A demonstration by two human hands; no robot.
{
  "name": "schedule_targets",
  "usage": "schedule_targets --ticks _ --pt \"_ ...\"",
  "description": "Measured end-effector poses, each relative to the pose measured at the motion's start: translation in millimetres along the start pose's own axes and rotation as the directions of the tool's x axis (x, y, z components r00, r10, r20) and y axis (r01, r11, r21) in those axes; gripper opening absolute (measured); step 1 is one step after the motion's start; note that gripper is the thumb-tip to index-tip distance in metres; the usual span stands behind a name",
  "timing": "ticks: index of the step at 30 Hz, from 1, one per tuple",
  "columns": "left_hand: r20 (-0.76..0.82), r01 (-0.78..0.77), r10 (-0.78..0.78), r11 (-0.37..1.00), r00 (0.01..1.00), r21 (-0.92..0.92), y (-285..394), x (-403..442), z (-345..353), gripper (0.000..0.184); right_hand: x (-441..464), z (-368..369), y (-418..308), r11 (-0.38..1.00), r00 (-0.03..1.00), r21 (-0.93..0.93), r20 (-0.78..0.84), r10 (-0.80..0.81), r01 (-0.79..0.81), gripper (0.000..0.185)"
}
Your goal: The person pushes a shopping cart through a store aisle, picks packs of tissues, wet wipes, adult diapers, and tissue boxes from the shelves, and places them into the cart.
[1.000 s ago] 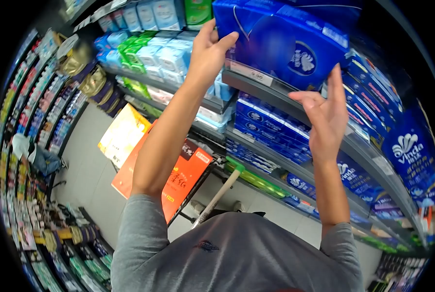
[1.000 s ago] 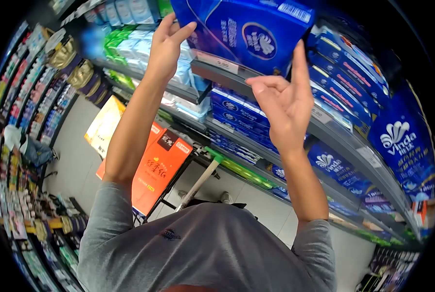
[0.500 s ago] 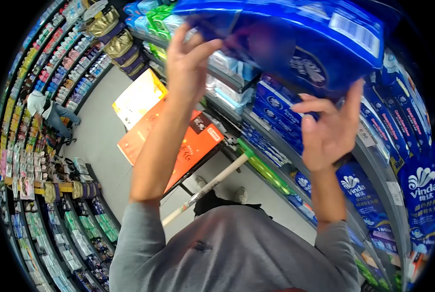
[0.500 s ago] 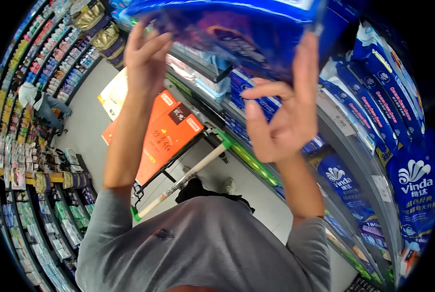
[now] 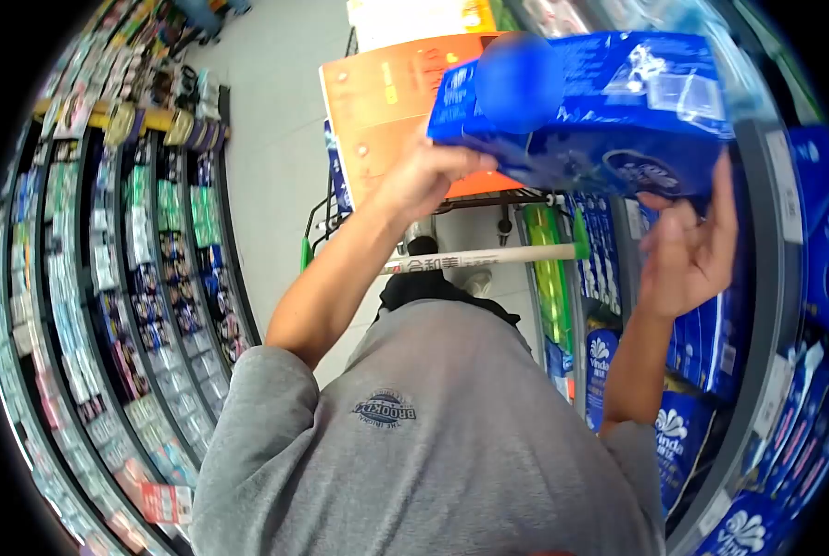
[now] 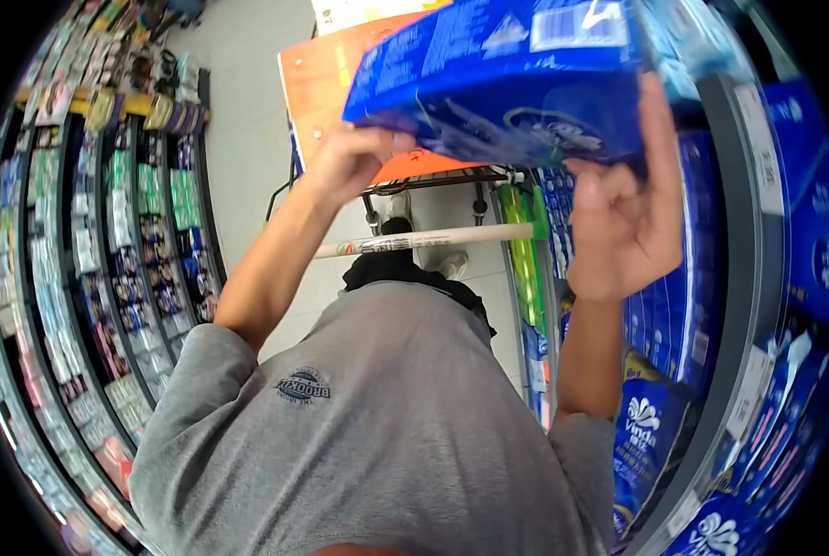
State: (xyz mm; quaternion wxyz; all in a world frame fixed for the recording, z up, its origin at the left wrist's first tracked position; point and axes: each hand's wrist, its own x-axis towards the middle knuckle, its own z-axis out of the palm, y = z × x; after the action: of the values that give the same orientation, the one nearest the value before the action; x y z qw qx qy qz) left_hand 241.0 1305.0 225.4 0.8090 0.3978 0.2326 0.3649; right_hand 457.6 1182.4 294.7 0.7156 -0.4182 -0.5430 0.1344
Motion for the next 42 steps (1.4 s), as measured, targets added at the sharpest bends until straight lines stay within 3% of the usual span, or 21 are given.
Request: schedule_targets --ticks 3,9,13,17,19,21,23,24,26,27,29,31,33,34,36,39,42 --pt "-0.143 0.109 -0.126 0.987 0.982 -0.121 -31 -35 -30 0.048 -6 19 24 0.989 0.982 -0.054 0.118 0.146 -0.141 0.057" --pt "-0.385 0.132 -0.194 0.975 0.903 -0.18 -46 -76 -64 0.051 -9 69 79 0.928 0.856 -0.109 0.359 0.372 -0.357 0.051" --pt "-0.501 0.161 -0.238 0.968 0.832 -0.193 -43 -84 -94 0.045 -4 122 108 0.916 0.796 -0.212 0.452 0.402 -0.342 0.055" --pt "-0.515 0.152 -0.284 0.947 0.809 -0.284 -44 -98 -116 0.035 -1 184 139 0.927 0.725 -0.264 0.579 0.373 -0.266 0.062" --pt "-0.53 0.176 -0.311 0.941 0.789 -0.29 -42 -106 -127 0.034 -12 209 168 0.952 0.727 -0.296 0.638 0.254 -0.073 0.065" --pt "-0.549 0.239 -0.374 0.922 0.748 -0.304 -46 -115 -138 0.035 -30 225 189 0.951 0.68 -0.302 0.684 0.264 -0.066 0.066" --pt "-0.548 0.303 -0.401 0.916 0.734 -0.264 -54 -125 -154 0.04 -35 228 185 0.912 0.51 -0.348 0.757 0.41 -0.217 0.059" --pt "-0.557 0.348 -0.41 0.911 0.722 -0.22 -50 -128 -154 0.043 -42 228 181 0.939 0.569 -0.271 0.747 0.344 -0.212 0.045" --pt "-0.567 0.395 -0.421 0.901 0.708 -0.176 -46 -134 -157 0.047 -56 215 169 0.933 0.593 -0.219 0.725 0.351 -0.284 0.039" --pt "-0.647 0.386 -0.346 0.919 0.68 -0.085 -47 -137 -160 0.052 -64 207 163 0.924 0.616 -0.158 0.704 0.353 -0.349 0.034" --pt "-0.724 0.378 -0.252 0.926 0.643 0.013 -45 -140 -165 0.058 -89 182 166 0.944 0.729 -0.159 0.602 0.325 -0.29 0.024" --pt "-0.803 0.293 0.06 0.913 0.592 0.284 -46 -141 -165 0.064 -113 151 167 0.926 0.8 -0.241 0.471 0.373 -0.289 0.02" --pt "-0.773 0.274 0.142 0.883 0.618 0.381 -50 -137 -177 0.072 -138 123 171 0.742 0.665 -0.392 0.339 0.666 -0.544 0.021" --pt "-0.732 0.288 0.115 0.87 0.671 0.401 -49 -132 -177 0.074 -147 115 170 0.742 0.667 -0.389 0.334 0.666 -0.546 0.021" --pt "-0.651 0.276 0.081 0.861 0.755 0.427 -49 -118 -174 0.078 -157 106 170 0.606 0.502 -0.464 0.34 0.795 -0.646 0.027" --pt "-0.642 0.27 0.117 0.839 0.758 0.472 -54 -102 -173 0.083 -165 110 164 0.682 0.546 -0.413 0.41 0.731 -0.603 0.035" --pt "-0.673 0.287 0.093 0.855 0.734 0.432 -45 -100 -162 0.083 -167 120 160 0.637 0.502 -0.211 0.455 0.735 -0.741 0.045"
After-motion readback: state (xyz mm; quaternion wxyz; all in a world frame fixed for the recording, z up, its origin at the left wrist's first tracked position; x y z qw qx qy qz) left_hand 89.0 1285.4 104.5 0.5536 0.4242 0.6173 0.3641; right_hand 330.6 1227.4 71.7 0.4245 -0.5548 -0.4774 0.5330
